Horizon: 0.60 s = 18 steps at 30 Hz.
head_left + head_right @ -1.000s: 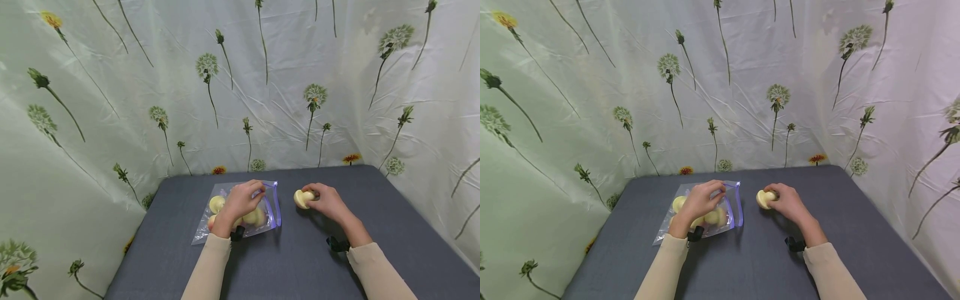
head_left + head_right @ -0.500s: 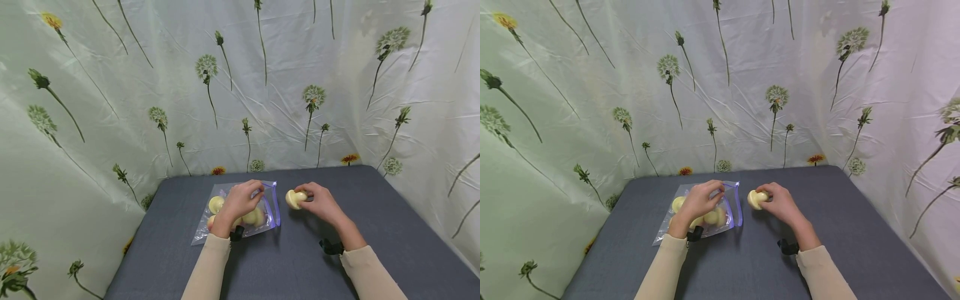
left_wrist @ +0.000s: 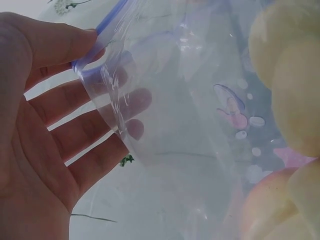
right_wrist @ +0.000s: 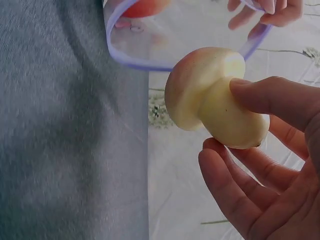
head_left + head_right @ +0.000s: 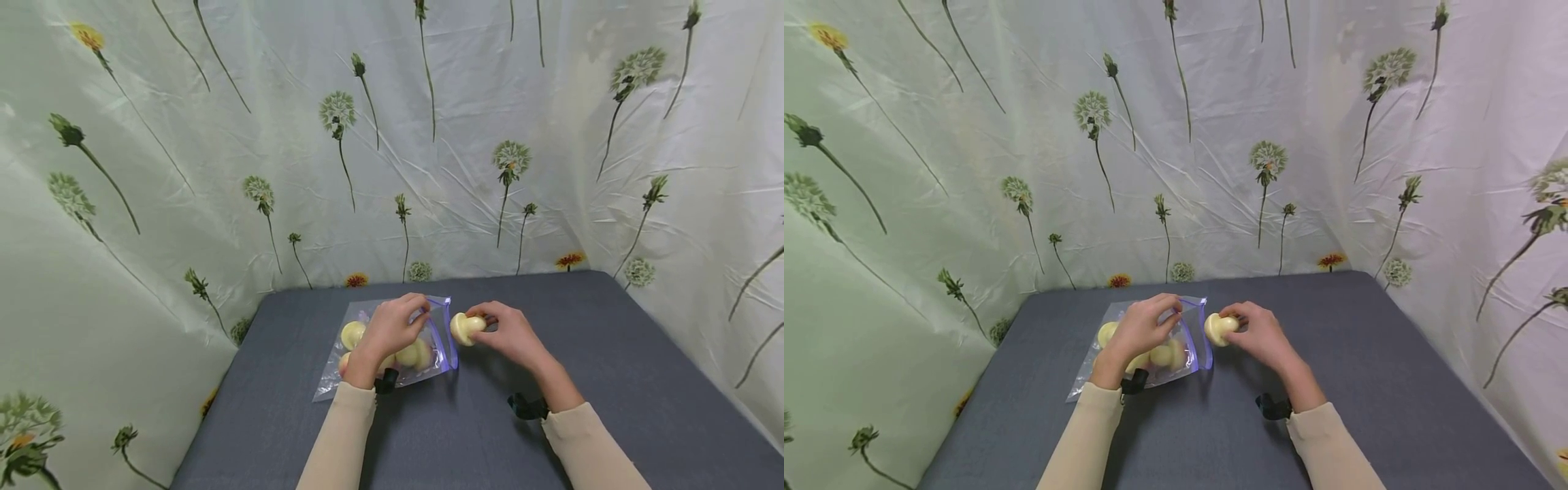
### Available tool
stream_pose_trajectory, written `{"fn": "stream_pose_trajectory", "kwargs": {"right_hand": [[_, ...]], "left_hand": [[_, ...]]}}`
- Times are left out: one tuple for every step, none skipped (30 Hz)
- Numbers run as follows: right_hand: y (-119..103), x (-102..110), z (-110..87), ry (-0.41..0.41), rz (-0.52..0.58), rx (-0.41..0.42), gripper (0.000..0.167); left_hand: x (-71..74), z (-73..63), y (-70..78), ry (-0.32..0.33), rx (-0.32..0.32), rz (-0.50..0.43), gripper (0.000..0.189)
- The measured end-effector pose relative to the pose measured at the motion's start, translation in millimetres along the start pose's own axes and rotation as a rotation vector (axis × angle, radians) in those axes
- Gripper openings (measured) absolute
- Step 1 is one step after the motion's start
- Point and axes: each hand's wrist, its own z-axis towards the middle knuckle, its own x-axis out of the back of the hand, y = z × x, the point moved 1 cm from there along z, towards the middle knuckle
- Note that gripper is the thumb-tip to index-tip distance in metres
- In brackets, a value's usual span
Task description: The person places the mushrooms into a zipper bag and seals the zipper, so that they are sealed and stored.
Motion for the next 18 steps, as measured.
{"fn": "stream_pose_trajectory", "kwargs": {"right_hand": [[-1.2, -1.1, 0.2, -0.002, 0.006, 0.010, 0.035], [-2.5, -2.2, 0.4, -0.002, 0.014, 0.019, 0.035], [-3.2, -3.4, 0.5, -0.004, 0.018, 0.028, 0.035], [-3.5, -4.8, 0.6, -0.006, 0.024, 0.032, 0.035], [-4.5, -6.1, 0.5, -0.008, 0.028, 0.031, 0.035], [-5.6, -7.3, 0.5, -0.010, 0.033, 0.030, 0.035], [-6.6, -8.5, 0.5, -0.013, 0.039, 0.031, 0.035], [-7.8, -9.8, 0.7, -0.016, 0.047, 0.026, 0.035], [-8.7, -11.4, 1.1, -0.021, 0.054, 0.022, 0.035], [-10.2, -12.8, 1.6, -0.026, 0.068, 0.015, 0.035], [-12.0, -14.2, 2.1, -0.030, 0.077, 0.013, 0.035], [-12.8, -16.1, 2.8, -0.036, 0.089, 0.015, 0.035], [-13.8, -18.0, 3.5, -0.041, 0.099, 0.015, 0.035], [-14.7, -20.0, 4.4, -0.044, 0.108, 0.011, 0.035], [-15.0, -22.0, 5.2, -0.048, 0.114, 0.013, 0.035], [-15.6, -23.8, 5.9, -0.052, 0.120, 0.014, 0.035], [-16.1, -25.7, 6.4, -0.055, 0.124, 0.017, 0.035], [-16.7, -27.5, 7.0, -0.059, 0.129, 0.017, 0.035]], "left_hand": [[0.3, 0.0, 0.0, 0.001, 0.003, 0.002, 0.006], [0.8, -0.1, 0.0, 0.001, 0.007, 0.002, 0.006], [1.1, -0.1, 0.1, 0.000, 0.011, 0.003, 0.006], [1.2, -0.3, 0.0, -0.003, 0.015, 0.001, 0.006], [0.9, -0.4, -0.2, -0.003, 0.016, -0.002, 0.006], [0.9, -0.5, -0.3, -0.005, 0.018, 0.000, 0.006], [0.9, -0.5, -0.4, -0.006, 0.018, 0.002, 0.005], [1.0, -0.6, -0.5, -0.007, 0.017, 0.001, 0.005], [1.0, -0.7, -0.7, -0.007, 0.016, 0.003, 0.005], [1.2, -0.7, -0.7, -0.005, 0.014, 0.003, 0.005], [1.5, -0.6, -0.7, -0.004, 0.011, 0.006, 0.005], [1.9, -0.7, -0.6, -0.002, 0.009, 0.007, 0.005], [2.2, -0.7, -0.6, 0.001, 0.006, 0.006, 0.005], [2.5, -0.7, -0.6, 0.001, 0.006, 0.005, 0.005], [2.8, -0.7, -0.6, 0.003, 0.004, 0.004, 0.005], [3.1, -0.8, -0.5, 0.005, 0.002, 0.000, 0.005], [3.3, -0.8, -0.5, 0.006, 0.001, -0.002, 0.005], [3.6, -0.8, -0.5, 0.008, -0.002, -0.004, 0.005]]}}
